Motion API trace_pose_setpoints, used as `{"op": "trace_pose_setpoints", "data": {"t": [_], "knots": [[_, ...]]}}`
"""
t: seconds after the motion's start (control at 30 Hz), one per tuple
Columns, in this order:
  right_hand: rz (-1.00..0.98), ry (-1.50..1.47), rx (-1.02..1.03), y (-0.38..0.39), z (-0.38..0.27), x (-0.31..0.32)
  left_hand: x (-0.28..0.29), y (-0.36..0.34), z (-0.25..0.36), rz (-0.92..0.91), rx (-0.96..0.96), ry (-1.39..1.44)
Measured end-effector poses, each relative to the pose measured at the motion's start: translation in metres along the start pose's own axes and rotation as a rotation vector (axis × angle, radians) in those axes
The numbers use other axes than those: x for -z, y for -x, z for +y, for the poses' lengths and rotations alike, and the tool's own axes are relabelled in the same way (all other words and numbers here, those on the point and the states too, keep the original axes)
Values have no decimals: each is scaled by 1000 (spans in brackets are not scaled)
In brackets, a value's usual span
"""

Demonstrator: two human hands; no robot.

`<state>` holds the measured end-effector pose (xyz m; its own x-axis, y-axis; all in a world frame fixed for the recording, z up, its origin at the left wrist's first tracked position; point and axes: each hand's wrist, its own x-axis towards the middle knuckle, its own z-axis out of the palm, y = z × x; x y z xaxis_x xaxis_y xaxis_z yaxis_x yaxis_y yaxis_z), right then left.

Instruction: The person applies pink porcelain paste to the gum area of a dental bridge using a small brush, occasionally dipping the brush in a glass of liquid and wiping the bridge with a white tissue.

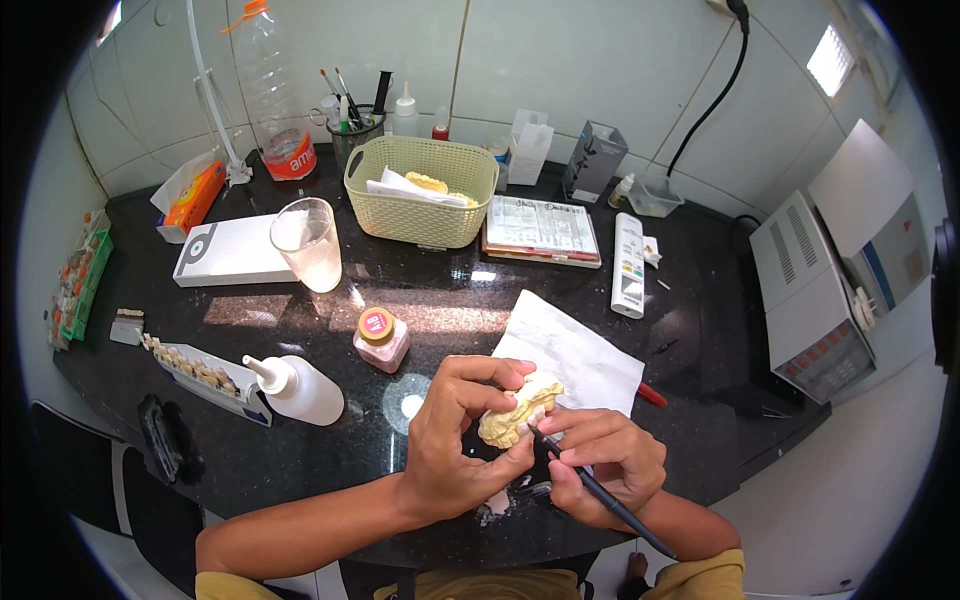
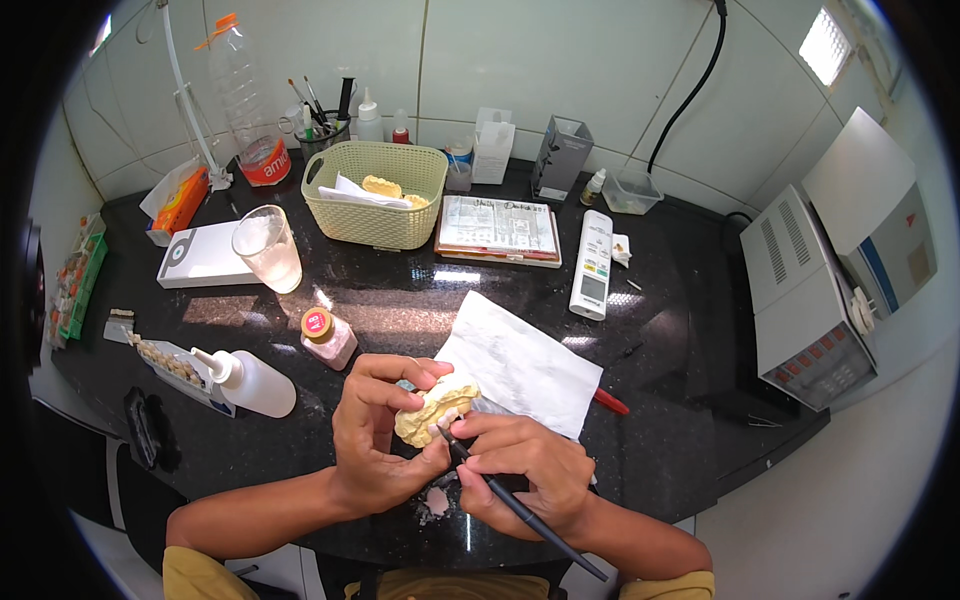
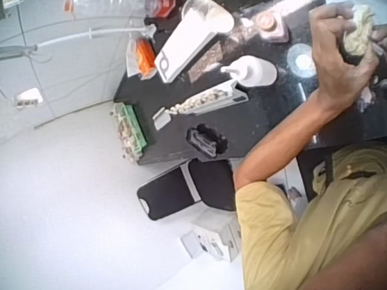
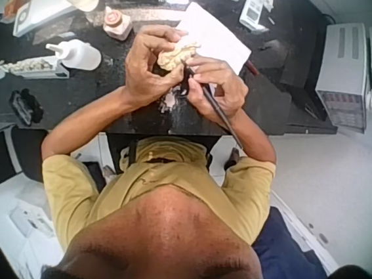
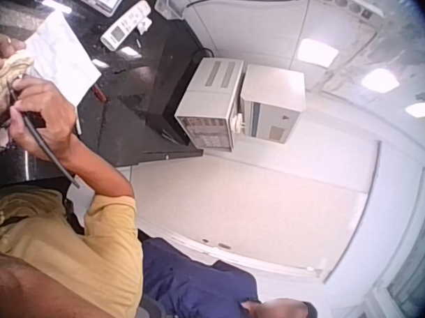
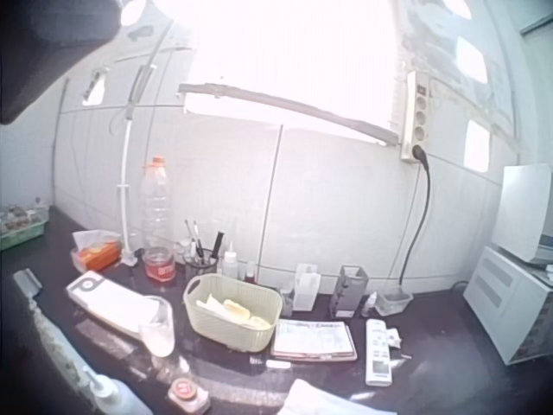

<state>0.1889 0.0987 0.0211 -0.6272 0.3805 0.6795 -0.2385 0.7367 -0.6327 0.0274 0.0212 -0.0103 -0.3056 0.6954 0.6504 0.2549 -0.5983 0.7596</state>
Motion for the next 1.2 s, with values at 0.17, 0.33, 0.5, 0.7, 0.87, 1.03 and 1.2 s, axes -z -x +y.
{"op": "trace_pose_setpoints", "data": {"t": [0.17, 0.33, 0.5, 0.7, 0.87, 1.03, 1.2], "knots": [[8, 18, -3, -1, 0, 0, 1, 0, 0, -8, -2, -1], [15, -2, 7, 0, 1, 0, 1, 0, 0, -5, -10, 3], [32, -2, 6, -1, 1, -1, 1, 0, -1, -6, -16, -1], [60, -14, 5, -1, 2, -2, 1, 1, -1, -2, -7, 23], [61, -11, 3, -2, 0, -2, 0, 1, -1, 0, -7, 19], [62, 1, -3, -2, 0, -2, 1, 0, -1, -4, -18, -26], [62, 3, 10, -1, 1, -2, 2, 0, 0, 1, -19, -44]]}}
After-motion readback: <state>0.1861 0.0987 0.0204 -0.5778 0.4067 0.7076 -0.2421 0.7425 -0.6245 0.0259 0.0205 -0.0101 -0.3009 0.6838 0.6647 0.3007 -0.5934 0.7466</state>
